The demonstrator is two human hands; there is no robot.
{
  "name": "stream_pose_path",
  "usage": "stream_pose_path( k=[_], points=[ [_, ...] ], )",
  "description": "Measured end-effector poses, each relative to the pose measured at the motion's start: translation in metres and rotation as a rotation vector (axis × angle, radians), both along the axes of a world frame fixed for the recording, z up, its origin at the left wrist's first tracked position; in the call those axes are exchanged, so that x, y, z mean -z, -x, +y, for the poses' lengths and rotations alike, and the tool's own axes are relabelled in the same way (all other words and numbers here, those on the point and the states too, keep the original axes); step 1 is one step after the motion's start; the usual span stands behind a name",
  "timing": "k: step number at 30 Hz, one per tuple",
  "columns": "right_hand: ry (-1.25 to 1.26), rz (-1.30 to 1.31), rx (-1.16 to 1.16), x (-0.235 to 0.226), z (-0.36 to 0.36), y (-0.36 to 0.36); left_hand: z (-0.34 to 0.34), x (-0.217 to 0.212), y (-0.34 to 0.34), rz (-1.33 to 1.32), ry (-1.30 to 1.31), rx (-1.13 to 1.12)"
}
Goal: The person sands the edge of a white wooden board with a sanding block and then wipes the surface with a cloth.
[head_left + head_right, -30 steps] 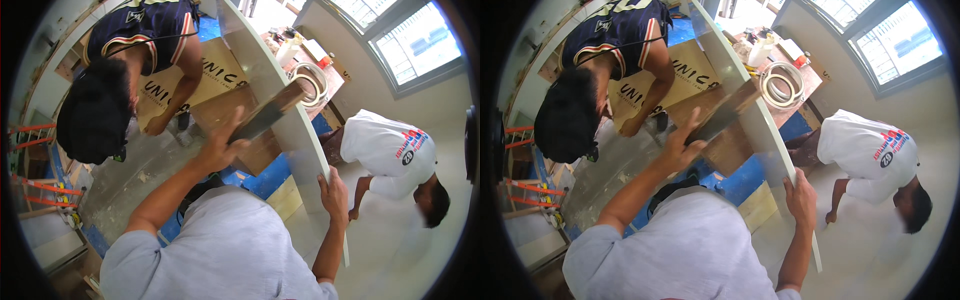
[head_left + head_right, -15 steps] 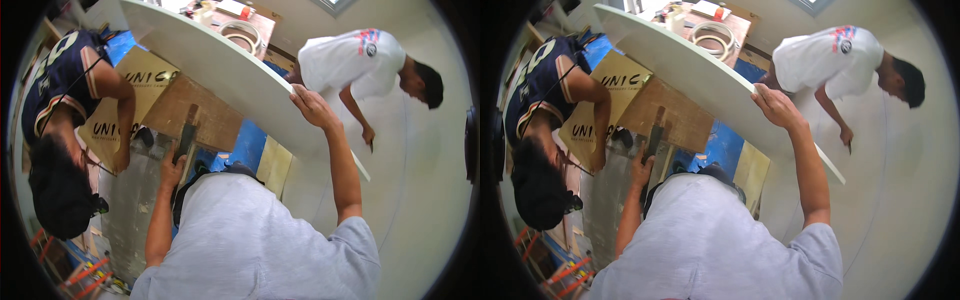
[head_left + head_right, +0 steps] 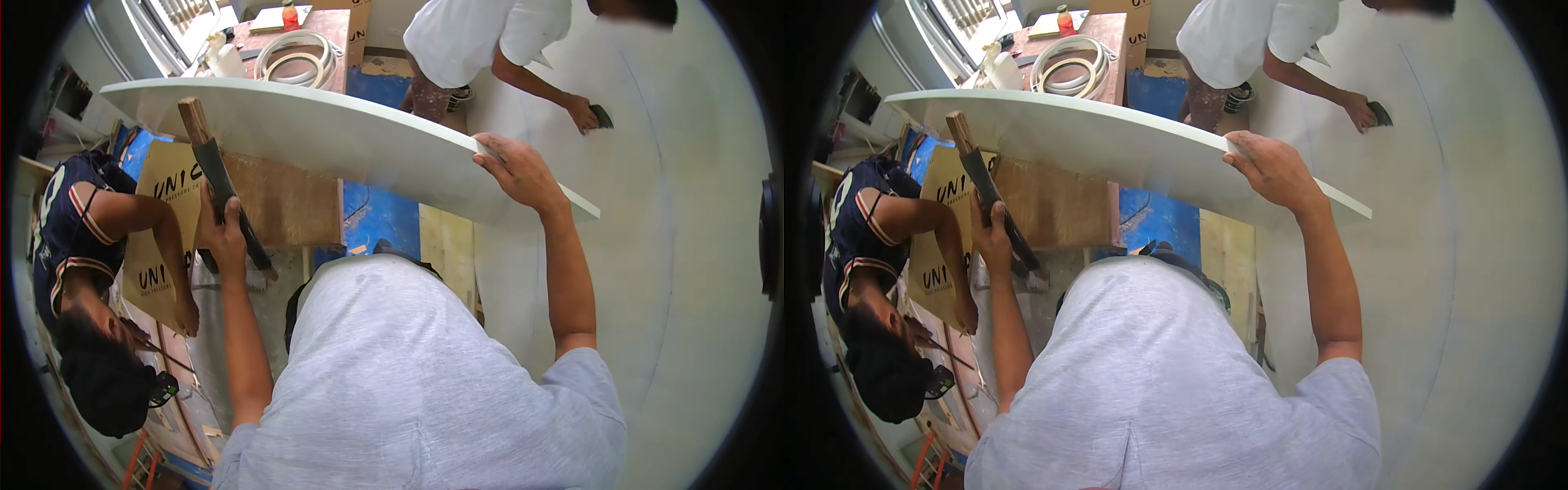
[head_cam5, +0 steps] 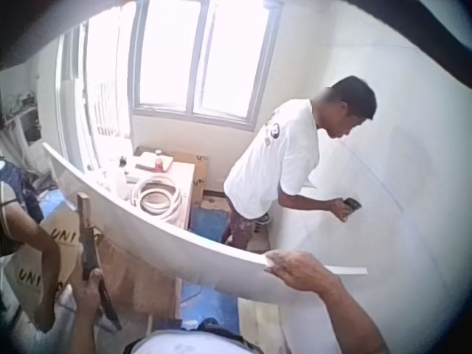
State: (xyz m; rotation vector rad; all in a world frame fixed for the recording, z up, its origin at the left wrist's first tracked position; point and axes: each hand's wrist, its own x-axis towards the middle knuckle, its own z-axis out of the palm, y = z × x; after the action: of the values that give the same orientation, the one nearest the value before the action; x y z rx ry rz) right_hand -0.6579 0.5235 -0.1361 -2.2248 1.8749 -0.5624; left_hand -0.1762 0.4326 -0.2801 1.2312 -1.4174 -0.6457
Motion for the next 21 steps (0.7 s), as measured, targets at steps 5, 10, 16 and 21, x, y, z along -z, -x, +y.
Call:
stream_pose_path(
  k=[5,10,16,21],
  points=[
    [-0.071,-0.061,0.044,-0.006,0.008,0.012,-0.037,-0.012,0.029,0.145,0.003,0.087],
    [0.017,-0.079,0.006,0.000,0.010,0.019,-0.042,-0.010,0.048,0.114,0.052,0.101],
    [0.168,0.008,0.008,0.014,-0.024,-0.021,-0.032,0.041,0.020,-0.181,0.124,0.115],
    [0.143,0.026,0.018,0.006,-0.041,-0.047,0.009,0.091,0.025,-0.469,0.046,0.309]
  ],
)
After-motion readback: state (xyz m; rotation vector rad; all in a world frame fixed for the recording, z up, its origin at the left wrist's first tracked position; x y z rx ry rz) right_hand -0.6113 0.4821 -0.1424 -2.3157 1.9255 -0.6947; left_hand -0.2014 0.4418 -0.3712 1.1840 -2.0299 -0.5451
